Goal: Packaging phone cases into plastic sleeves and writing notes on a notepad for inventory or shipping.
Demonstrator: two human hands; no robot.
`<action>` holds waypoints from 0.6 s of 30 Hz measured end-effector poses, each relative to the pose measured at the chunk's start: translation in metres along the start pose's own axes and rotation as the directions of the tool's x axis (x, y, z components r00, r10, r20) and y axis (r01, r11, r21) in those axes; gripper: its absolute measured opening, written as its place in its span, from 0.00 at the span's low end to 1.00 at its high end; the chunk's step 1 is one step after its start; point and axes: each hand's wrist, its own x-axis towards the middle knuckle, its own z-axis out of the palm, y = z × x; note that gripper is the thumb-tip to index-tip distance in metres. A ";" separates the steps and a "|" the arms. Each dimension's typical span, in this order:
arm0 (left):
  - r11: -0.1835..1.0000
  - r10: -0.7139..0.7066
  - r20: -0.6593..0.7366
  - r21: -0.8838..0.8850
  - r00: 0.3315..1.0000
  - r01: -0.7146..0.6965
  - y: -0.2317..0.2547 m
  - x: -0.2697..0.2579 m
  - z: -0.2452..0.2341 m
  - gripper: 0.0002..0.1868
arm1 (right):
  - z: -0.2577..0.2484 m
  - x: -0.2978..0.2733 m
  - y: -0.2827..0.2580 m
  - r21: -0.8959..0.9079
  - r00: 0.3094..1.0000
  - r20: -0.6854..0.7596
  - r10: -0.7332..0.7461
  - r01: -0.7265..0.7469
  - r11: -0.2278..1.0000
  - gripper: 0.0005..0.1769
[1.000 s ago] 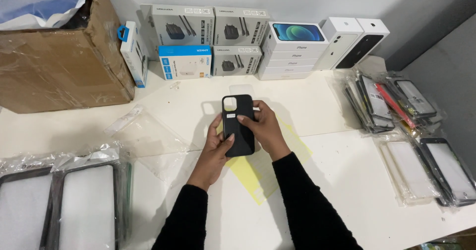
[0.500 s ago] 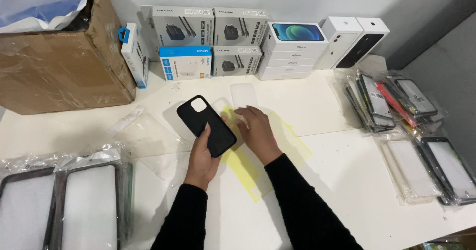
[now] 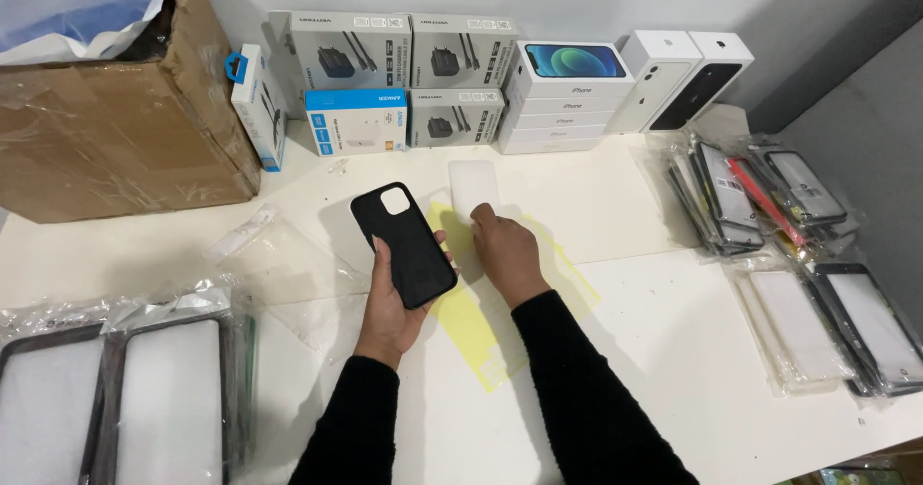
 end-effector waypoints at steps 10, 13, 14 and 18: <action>1.000 0.016 -0.006 -0.022 1.000 -0.016 -0.003 0.004 -0.007 0.36 | -0.015 0.005 0.002 0.512 0.886 -0.443 0.136 0.126 0.850 0.15; 0.999 0.014 -0.002 -0.029 1.000 -0.014 -0.004 0.003 -0.006 0.37 | -0.041 0.006 0.003 0.963 0.872 -0.205 0.444 0.099 0.250 0.06; 0.999 0.018 0.004 -0.038 1.000 -0.018 -0.005 0.003 -0.007 0.36 | -0.046 0.008 0.007 0.980 0.886 -0.173 0.431 0.111 0.166 0.12; 0.999 0.018 0.023 -0.050 1.000 -0.016 -0.004 0.003 -0.007 0.37 | -0.074 0.002 0.006 0.956 0.914 -0.251 0.317 0.182 0.232 0.28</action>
